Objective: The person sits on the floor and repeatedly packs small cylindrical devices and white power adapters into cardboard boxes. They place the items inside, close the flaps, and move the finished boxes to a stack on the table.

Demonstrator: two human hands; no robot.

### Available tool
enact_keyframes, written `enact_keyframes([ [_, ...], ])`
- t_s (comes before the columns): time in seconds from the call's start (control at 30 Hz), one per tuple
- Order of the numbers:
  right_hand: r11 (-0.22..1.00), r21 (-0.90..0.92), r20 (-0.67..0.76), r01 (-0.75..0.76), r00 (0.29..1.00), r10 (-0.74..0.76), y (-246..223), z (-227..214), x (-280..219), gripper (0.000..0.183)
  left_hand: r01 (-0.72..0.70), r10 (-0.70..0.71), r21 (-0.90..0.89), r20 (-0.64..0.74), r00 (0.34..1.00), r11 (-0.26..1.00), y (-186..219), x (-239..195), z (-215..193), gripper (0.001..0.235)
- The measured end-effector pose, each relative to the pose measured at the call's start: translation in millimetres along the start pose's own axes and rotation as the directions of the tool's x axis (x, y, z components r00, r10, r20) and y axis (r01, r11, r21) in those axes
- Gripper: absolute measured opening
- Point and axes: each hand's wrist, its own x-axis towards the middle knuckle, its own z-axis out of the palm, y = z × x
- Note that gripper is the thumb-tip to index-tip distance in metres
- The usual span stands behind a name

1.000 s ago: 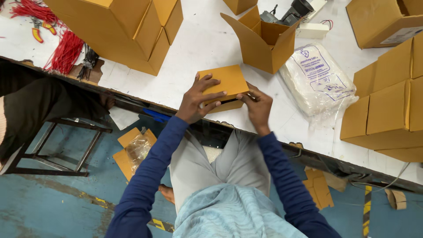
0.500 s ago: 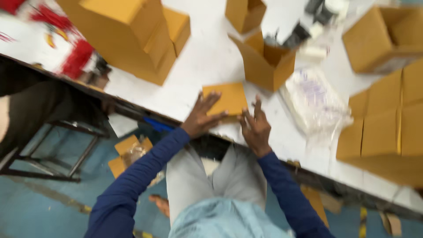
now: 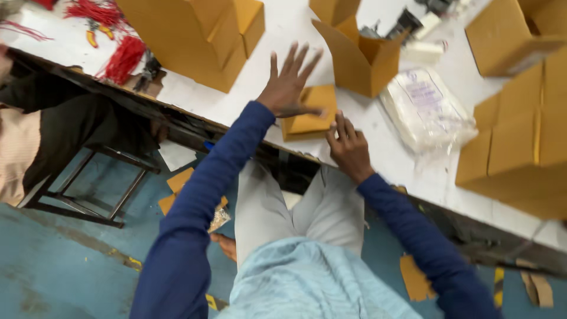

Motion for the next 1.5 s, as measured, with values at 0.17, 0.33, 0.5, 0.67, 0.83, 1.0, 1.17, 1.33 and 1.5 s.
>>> enact_keyframes([
  [0.17, 0.963, 0.26, 0.217, -0.074, 0.976, 0.017, 22, -34, 40, 0.03, 0.03, -0.054, 0.075, 0.353, 0.934, 0.997, 18, -21, 12, 0.158],
  [0.33, 0.864, 0.483, -0.127, -0.143, 0.965, 0.231, 45, -39, 115, 0.033, 0.09, -0.095, 0.033, 0.226, 0.969, 0.995, 9, -30, 41, 0.151],
  [0.5, 0.868, 0.491, -0.085, -0.072, 0.988, 0.131, 13, 17, 140, 0.039, 0.102, -0.139, 0.16, 0.244, 0.96, 0.982, 4, -29, 54, 0.141],
  [0.67, 0.86, 0.505, 0.055, -0.075, 0.997, 0.055, 5, 81, 110, 0.057, 0.114, -0.149, 0.161, 0.229, 0.962, 0.98, 3, -30, 64, 0.128],
  [0.83, 0.405, 0.798, 0.23, -0.446, 0.847, 0.48, 34, 76, 36, 0.053, 0.011, -0.007, 0.121, -0.035, 0.999, 0.993, 7, -31, 60, 0.121],
  [1.0, 0.571, 0.64, 0.183, -0.514, 0.824, 0.536, 23, 68, -40, 0.029, 0.18, -0.18, 0.004, -0.025, 0.983, 0.984, 3, -20, 17, 0.134],
  [1.17, 0.619, 0.583, 0.23, -0.525, 0.838, 0.494, 23, 81, -46, 0.015, 0.276, -0.283, -0.108, -0.615, 0.736, 0.955, -39, 42, -43, 0.094],
  [1.33, 0.626, 0.625, 0.162, -0.465, 0.862, 0.48, 26, 75, -36, 0.014, 0.521, -0.495, -0.033, -0.367, 0.787, 0.853, -118, 170, -66, 0.066],
  [1.5, 0.455, 0.708, 0.262, -0.54, 0.799, 0.541, 29, 62, -39, 0.011, 0.601, -0.468, 0.143, -0.499, 0.73, 0.786, -233, 238, -23, 0.055],
])
